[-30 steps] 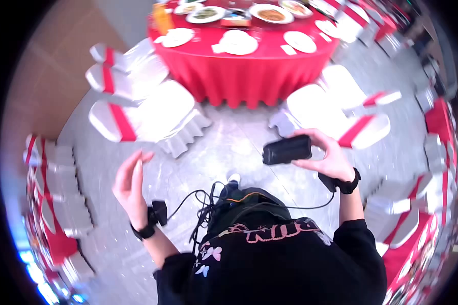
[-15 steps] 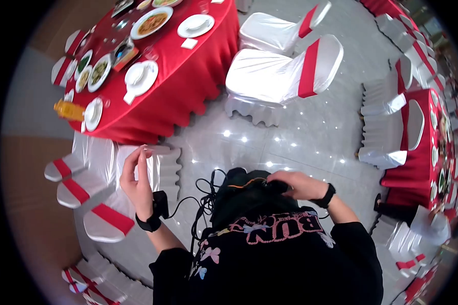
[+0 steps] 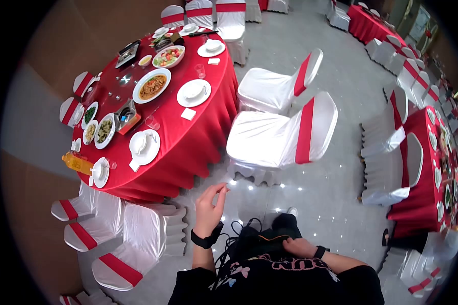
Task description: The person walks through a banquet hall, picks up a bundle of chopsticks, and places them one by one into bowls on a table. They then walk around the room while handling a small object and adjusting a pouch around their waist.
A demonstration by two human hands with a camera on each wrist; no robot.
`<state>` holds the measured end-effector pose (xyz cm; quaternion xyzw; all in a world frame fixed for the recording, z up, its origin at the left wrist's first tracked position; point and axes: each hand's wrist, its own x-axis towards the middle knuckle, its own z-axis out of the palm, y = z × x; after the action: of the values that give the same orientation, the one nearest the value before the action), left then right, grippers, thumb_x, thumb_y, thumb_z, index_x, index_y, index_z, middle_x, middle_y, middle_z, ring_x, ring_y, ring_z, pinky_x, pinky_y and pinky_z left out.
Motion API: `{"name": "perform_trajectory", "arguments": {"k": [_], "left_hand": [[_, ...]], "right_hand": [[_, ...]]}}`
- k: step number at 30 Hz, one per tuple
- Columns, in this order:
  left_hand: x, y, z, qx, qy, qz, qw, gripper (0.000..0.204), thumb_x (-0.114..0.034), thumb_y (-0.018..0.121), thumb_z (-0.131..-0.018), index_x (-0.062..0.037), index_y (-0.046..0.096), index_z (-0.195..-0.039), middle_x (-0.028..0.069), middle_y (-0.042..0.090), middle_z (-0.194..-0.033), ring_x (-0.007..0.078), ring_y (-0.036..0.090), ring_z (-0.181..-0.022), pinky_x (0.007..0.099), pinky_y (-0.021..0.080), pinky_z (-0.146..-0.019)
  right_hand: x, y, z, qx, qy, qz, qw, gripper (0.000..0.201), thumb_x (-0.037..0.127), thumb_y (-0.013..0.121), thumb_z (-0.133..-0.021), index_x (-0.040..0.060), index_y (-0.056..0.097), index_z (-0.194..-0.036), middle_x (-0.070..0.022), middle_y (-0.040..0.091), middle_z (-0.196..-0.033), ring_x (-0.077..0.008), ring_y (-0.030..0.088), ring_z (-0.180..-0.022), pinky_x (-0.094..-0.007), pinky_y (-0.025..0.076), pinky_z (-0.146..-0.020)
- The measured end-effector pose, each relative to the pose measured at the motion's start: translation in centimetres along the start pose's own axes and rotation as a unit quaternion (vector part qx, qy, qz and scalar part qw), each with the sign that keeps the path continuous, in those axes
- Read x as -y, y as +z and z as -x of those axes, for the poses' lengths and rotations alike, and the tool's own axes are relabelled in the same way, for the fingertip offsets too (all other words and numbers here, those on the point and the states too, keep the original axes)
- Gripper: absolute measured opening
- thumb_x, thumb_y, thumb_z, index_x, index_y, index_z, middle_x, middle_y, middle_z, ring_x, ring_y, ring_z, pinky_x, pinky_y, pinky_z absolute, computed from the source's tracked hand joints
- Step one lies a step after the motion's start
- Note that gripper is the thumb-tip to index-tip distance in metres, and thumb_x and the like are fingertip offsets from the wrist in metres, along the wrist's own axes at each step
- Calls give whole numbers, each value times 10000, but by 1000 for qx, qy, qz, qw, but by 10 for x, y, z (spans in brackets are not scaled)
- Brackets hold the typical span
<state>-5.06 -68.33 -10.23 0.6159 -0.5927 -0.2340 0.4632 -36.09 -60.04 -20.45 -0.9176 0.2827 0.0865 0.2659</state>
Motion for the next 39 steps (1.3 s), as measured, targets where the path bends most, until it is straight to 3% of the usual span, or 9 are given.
{"name": "perform_trajectory", "arguments": {"k": [7,9,13,18,21,27,33,37,39], "left_hand": [[-13,83,-29,-100,18,-102,990,127,-64,608,-819,-8,622,-931,132,642,-827,292,615,-747,338,478,-661],[45,163,-7,-141,-12,-103,985,128,-64,606,-822,-8,624,-936,130,645,-832,284,621,-754,334,479,-665],[15,229,-2,-164,-67,-41,983,129,-61,599,-833,-5,624,-946,121,656,-847,255,642,-774,309,488,-682],[-7,262,5,-168,-100,-41,980,127,-59,590,-842,2,623,-948,122,656,-843,248,644,-774,297,490,-682],[-11,261,2,-185,-116,-52,975,132,-63,582,-851,9,621,-955,121,659,-837,235,646,-769,290,488,-683],[4,278,-36,-139,-134,-43,980,153,-74,557,-876,24,627,-970,111,671,-818,176,645,-762,273,484,-703],[-22,370,-133,-63,-84,21,994,154,-54,546,-882,46,627,-967,93,666,-782,148,629,-749,247,471,-727],[-37,453,-215,36,-76,127,988,152,-22,532,-884,63,601,-989,108,665,-815,158,636,-779,257,481,-741],[-49,490,-250,58,-101,124,985,158,-29,540,-885,64,600,-997,115,670,-844,159,643,-810,257,482,-754]], "right_hand": [[-140,-42,21,142,-104,10,984,116,98,506,-784,33,601,-778,-152,625,-725,-302,653,-705,-374,535,-568],[-225,12,14,173,-115,28,978,123,90,495,-794,20,593,-768,-160,628,-743,-313,652,-714,-379,536,-567],[-303,35,27,95,-207,89,970,126,80,494,-793,-17,545,-854,-111,592,-679,-286,642,-624,-364,516,-499],[-352,16,38,142,-226,87,960,498,98,517,-792,71,425,-1280,-155,470,-1149,-306,610,-876,-388,524,-652],[-372,-5,33,162,-228,-27,960,513,117,543,-787,86,426,-1286,-172,427,-1243,-341,565,-984,-417,494,-788],[-416,17,45,160,-59,-196,966,449,201,659,-793,108,489,-1198,-107,450,-1160,-323,542,-975,-366,467,-816],[-495,14,105,31,98,-245,964,492,293,651,-806,110,439,-1211,-123,464,-1136,-312,535,-998,-387,464,-831],[-588,-40,117,-17,241,-420,875,415,357,631,-837,34,569,-1089,-117,642,-909,-253,628,-832,-335,495,-733],[-644,-91,123,-107,262,-363,888,323,325,623,-849,21,630,-959,-125,657,-848,-238,632,-792,-314,495,-697]]}}
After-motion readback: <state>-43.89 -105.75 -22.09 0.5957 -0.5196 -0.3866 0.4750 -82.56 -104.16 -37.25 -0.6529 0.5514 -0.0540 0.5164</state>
